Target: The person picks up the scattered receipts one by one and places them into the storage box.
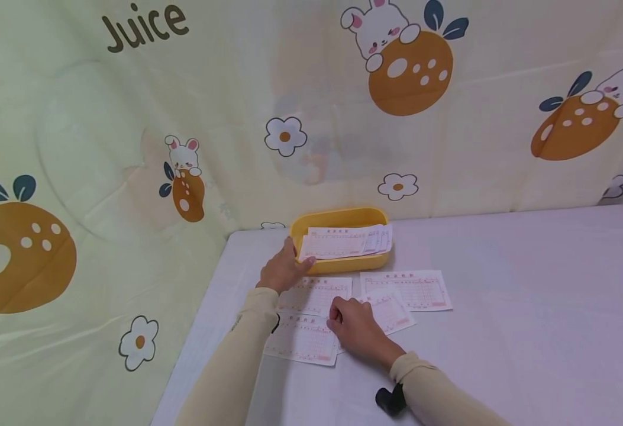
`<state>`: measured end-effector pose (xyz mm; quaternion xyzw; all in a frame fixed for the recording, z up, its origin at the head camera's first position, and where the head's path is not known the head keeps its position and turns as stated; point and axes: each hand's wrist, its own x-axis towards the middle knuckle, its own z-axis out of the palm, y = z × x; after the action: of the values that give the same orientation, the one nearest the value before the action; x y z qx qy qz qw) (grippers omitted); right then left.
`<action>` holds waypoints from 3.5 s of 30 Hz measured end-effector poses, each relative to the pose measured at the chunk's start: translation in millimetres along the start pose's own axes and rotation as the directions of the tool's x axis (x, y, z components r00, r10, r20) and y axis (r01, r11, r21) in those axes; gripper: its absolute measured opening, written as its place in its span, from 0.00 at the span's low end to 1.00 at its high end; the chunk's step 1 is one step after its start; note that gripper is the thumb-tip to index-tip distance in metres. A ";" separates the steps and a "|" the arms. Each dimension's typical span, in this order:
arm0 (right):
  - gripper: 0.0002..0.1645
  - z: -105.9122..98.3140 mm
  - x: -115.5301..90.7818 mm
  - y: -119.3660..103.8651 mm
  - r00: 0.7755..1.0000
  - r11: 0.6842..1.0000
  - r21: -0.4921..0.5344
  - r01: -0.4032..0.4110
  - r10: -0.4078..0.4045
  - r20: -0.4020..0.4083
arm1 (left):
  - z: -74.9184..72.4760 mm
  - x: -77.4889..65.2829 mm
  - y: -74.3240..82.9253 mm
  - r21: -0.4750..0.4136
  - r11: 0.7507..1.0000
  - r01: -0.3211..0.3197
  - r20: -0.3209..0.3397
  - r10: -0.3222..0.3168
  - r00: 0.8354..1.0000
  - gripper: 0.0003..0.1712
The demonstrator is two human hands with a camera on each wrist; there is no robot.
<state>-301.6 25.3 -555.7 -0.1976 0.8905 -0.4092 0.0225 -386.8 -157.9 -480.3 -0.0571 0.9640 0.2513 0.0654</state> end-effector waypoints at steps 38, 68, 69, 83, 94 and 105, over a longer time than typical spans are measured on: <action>0.07 -7.1 -6.0 5.0 0.999 0.988 0.147 0.041 -0.038 -0.024 | 3.1 1.2 0.2 -0.017 1.000 0.004 -0.003 -0.004 1.000 0.43; 0.04 -112.4 -8.6 22.8 0.994 0.990 0.123 -0.066 0.076 -0.077 | -1.7 3.8 -3.8 -0.024 0.999 0.024 0.020 -0.024 1.000 0.40; 0.04 -117.1 -7.1 23.1 0.993 0.991 0.119 -0.068 0.078 -0.089 | -1.7 4.0 -4.2 -0.025 0.999 0.023 0.020 -0.022 1.000 0.39; 0.06 -163.1 12.1 34.2 0.969 0.992 0.081 -0.094 0.110 -0.221 | 2.1 4.9 -3.0 -0.014 1.000 0.020 0.009 -0.020 1.000 0.42; 0.07 -174.0 33.9 32.5 0.917 0.996 0.030 -0.080 0.085 -0.389 | 3.6 5.8 0.8 -0.034 0.999 0.040 0.020 -0.039 0.999 0.41; 0.07 -180.6 70.1 11.1 0.927 0.999 -0.030 -0.046 0.031 -0.374 | 4.0 5.8 0.9 -0.031 0.999 0.012 0.010 -0.011 1.000 0.43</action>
<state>-406.3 135.9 -435.4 -0.0991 0.8898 -0.4218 -0.1430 -392.2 -155.6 -484.3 -0.0624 0.9593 0.2661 0.0708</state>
